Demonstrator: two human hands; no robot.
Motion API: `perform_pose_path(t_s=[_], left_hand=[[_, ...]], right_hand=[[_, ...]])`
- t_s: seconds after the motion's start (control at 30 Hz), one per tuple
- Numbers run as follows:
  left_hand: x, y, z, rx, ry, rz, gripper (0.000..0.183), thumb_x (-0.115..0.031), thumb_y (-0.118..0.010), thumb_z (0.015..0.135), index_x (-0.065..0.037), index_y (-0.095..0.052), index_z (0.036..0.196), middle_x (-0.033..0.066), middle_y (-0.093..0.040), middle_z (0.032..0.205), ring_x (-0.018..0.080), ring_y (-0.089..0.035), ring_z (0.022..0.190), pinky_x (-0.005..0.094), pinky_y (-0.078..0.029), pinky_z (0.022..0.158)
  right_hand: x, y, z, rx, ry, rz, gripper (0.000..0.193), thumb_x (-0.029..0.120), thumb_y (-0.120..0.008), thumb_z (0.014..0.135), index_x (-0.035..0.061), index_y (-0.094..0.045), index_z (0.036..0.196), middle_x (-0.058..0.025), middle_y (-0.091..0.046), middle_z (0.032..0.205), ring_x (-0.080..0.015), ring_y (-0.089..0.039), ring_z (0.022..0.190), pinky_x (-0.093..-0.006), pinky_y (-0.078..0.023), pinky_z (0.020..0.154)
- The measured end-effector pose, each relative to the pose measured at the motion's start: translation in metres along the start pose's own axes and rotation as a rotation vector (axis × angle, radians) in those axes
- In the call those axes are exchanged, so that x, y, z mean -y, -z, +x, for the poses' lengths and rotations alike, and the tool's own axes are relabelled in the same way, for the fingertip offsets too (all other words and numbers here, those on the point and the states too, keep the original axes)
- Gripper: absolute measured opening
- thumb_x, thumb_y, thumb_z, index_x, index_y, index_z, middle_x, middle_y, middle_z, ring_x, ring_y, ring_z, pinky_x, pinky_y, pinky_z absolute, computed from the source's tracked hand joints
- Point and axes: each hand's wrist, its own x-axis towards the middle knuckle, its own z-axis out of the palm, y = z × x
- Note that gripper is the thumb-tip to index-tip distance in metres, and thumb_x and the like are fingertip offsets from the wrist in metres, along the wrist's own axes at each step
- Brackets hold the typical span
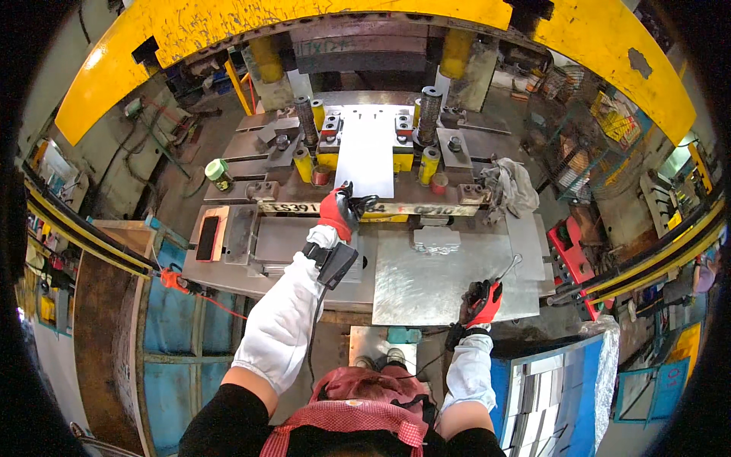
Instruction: Operating a metal press machine to shape metal sheets.
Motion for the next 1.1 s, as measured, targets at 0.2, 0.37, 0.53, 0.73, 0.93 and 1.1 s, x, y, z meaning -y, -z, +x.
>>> perform_pose_path(t_s=[0.2, 0.37, 0.53, 0.73, 0.93, 1.1], left_hand=[[0.002, 0.016, 0.015, -0.017, 0.008, 0.004, 0.026, -0.023, -0.048, 0.092, -0.001, -0.040, 0.105, 0.0225, -0.061, 0.087, 0.0363, -0.064, 0.072, 0.0390, -0.057, 0.061], [0.017, -0.006, 0.012, -0.069, -0.012, 0.069, 0.033, -0.031, -0.051, 0.090, 0.000, -0.047, 0.103, 0.0214, -0.063, 0.081, 0.0309, -0.065, 0.066, 0.0359, -0.056, 0.057], [-0.011, 0.078, 0.063, -0.039, -0.080, 0.145, 0.028, -0.025, -0.049, 0.092, 0.000, -0.043, 0.103, 0.0242, -0.060, 0.090, 0.0387, -0.063, 0.074, 0.0413, -0.057, 0.063], [0.011, 0.011, 0.023, -0.007, 0.005, 0.071, 0.032, -0.021, -0.048, 0.091, 0.005, -0.041, 0.108, 0.0283, -0.059, 0.092, 0.0405, -0.063, 0.078, 0.0439, -0.057, 0.065], [-0.002, -0.008, -0.010, -0.061, -0.074, 0.088, 0.031, -0.021, -0.050, 0.090, 0.003, -0.042, 0.108, 0.0259, -0.059, 0.092, 0.0403, -0.063, 0.079, 0.0443, -0.057, 0.063], [0.001, -0.006, -0.007, -0.010, -0.082, 0.090, 0.034, -0.026, -0.047, 0.091, 0.004, -0.046, 0.108, 0.0241, -0.060, 0.089, 0.0369, -0.064, 0.070, 0.0420, -0.057, 0.061]], right_hand=[[-0.010, 0.013, 0.014, 0.085, -0.014, 0.034, 0.017, 0.024, -0.055, 0.085, 0.0121, -0.043, 0.083, -0.0049, -0.051, 0.057, -0.0173, -0.046, 0.040, -0.0310, -0.040, 0.038], [-0.006, 0.022, 0.015, 0.062, -0.008, 0.055, 0.016, 0.023, -0.055, 0.086, 0.0124, -0.044, 0.087, -0.0042, -0.051, 0.060, -0.0172, -0.046, 0.041, -0.0306, -0.041, 0.038], [-0.011, -0.002, 0.002, 0.101, -0.024, 0.035, 0.017, 0.024, -0.056, 0.086, 0.0123, -0.044, 0.088, -0.0050, -0.052, 0.061, -0.0180, -0.047, 0.042, -0.0316, -0.042, 0.039], [-0.008, 0.025, 0.018, 0.065, 0.006, 0.076, 0.017, 0.024, -0.055, 0.086, 0.0122, -0.044, 0.091, -0.0056, -0.052, 0.063, -0.0187, -0.049, 0.045, -0.0323, -0.042, 0.039], [-0.006, 0.012, 0.008, 0.049, -0.028, 0.009, 0.018, 0.024, -0.055, 0.086, 0.0118, -0.043, 0.092, -0.0062, -0.053, 0.064, -0.0187, -0.050, 0.045, -0.0313, -0.043, 0.038], [-0.006, 0.013, 0.008, 0.040, -0.048, 0.072, 0.017, 0.022, -0.055, 0.086, 0.0108, -0.043, 0.091, -0.0066, -0.052, 0.063, -0.0181, -0.049, 0.043, -0.0314, -0.043, 0.038]])
